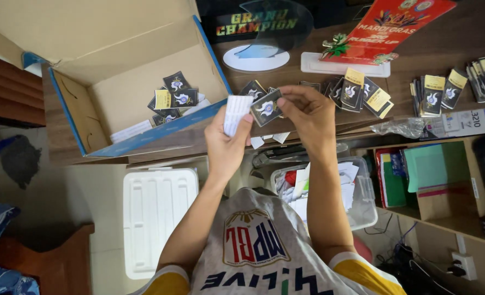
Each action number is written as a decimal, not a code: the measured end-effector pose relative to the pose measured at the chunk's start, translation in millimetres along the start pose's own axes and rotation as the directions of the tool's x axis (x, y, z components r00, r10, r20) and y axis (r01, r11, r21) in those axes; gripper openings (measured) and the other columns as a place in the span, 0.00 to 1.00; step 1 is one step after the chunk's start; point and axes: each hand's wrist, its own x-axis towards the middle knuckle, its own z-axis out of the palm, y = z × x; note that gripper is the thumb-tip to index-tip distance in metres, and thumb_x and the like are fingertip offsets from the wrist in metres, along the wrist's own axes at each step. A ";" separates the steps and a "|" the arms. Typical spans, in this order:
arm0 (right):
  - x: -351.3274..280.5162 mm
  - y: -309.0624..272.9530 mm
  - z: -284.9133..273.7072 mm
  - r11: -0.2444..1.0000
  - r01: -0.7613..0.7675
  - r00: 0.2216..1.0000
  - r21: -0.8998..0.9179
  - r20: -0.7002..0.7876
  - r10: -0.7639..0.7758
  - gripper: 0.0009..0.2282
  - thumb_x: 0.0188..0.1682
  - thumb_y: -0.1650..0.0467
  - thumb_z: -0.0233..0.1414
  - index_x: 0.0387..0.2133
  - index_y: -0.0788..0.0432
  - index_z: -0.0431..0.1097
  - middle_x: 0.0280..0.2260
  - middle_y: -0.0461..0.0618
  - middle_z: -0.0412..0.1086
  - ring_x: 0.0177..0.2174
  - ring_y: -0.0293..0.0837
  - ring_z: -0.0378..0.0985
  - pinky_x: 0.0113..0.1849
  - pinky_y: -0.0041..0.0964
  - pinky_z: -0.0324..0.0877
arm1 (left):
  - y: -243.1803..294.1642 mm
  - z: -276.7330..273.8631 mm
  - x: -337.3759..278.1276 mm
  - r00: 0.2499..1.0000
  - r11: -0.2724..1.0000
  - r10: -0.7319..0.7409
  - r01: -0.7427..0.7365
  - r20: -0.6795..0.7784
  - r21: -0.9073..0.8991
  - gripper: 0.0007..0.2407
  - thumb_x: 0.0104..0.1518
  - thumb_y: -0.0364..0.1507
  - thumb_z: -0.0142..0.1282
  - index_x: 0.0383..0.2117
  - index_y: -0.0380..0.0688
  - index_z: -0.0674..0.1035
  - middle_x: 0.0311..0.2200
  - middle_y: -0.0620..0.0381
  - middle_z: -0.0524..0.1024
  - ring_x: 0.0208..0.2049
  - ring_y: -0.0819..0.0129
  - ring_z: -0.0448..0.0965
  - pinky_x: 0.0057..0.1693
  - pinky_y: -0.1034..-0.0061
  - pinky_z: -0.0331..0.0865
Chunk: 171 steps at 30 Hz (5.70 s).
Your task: The person organizes small cards and white paper slips on a wooden desk. They pick up stacks of cards, separate them, and place them into a cardboard box. The person also handles a white paper slip and places it into the box with the cards.
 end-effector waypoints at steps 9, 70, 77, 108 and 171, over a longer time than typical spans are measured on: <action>36.0 15.6 1.1 0.866 0.128 0.988 -0.484 -0.013 -0.153 0.09 0.49 0.76 0.60 0.43 0.65 0.77 0.34 0.49 0.79 0.32 0.33 0.81 0.35 0.27 0.76 | -10.5 -26.1 -12.7 1.000 0.995 -0.014 0.013 -0.006 -0.103 0.12 0.70 0.31 0.46 0.47 0.34 0.76 0.32 0.50 0.80 0.20 0.79 0.66 0.27 0.82 0.59; -58.1 46.3 -91.2 0.997 -0.049 0.965 0.055 -0.255 0.062 0.05 0.52 0.80 0.55 0.40 0.70 0.72 0.35 0.49 0.74 0.34 0.36 0.79 0.38 0.33 0.79 | -85.6 83.7 -3.9 0.973 0.968 -0.040 0.094 0.226 -0.232 0.20 0.61 0.12 0.53 0.60 0.33 0.70 0.55 0.46 0.74 0.54 0.64 0.79 0.60 0.73 0.74; -43.1 52.3 -83.3 0.995 -0.062 0.935 0.079 -0.344 0.085 0.05 0.52 0.79 0.55 0.40 0.70 0.72 0.34 0.50 0.75 0.32 0.35 0.80 0.35 0.32 0.80 | -93.1 90.8 -2.9 0.979 0.980 0.100 -0.065 0.179 -0.190 0.18 0.64 0.13 0.52 0.61 0.31 0.70 0.61 0.46 0.71 0.62 0.62 0.73 0.69 0.69 0.68; 6.0 -37.3 69.1 0.542 0.683 0.725 -0.490 0.369 -0.581 0.08 0.52 0.76 0.61 0.42 0.59 0.75 0.37 0.51 0.73 0.38 0.50 0.78 0.40 0.41 0.75 | 53.6 -40.8 -20.3 0.879 0.693 0.451 -0.453 0.152 0.561 0.10 0.62 0.23 0.57 0.48 0.41 0.82 0.49 0.53 0.80 0.43 0.63 0.82 0.51 0.72 0.76; 57.5 28.9 272.2 0.565 0.775 0.237 -0.283 0.959 0.154 0.11 0.40 0.69 0.61 0.34 0.62 0.77 0.37 0.59 0.73 0.40 0.60 0.76 0.41 0.50 0.69 | 57.3 -149.1 -41.9 0.784 0.285 0.592 -0.422 0.189 0.860 0.03 0.55 0.26 0.64 0.31 0.40 0.83 0.29 0.55 0.80 0.32 0.61 0.78 0.46 0.68 0.65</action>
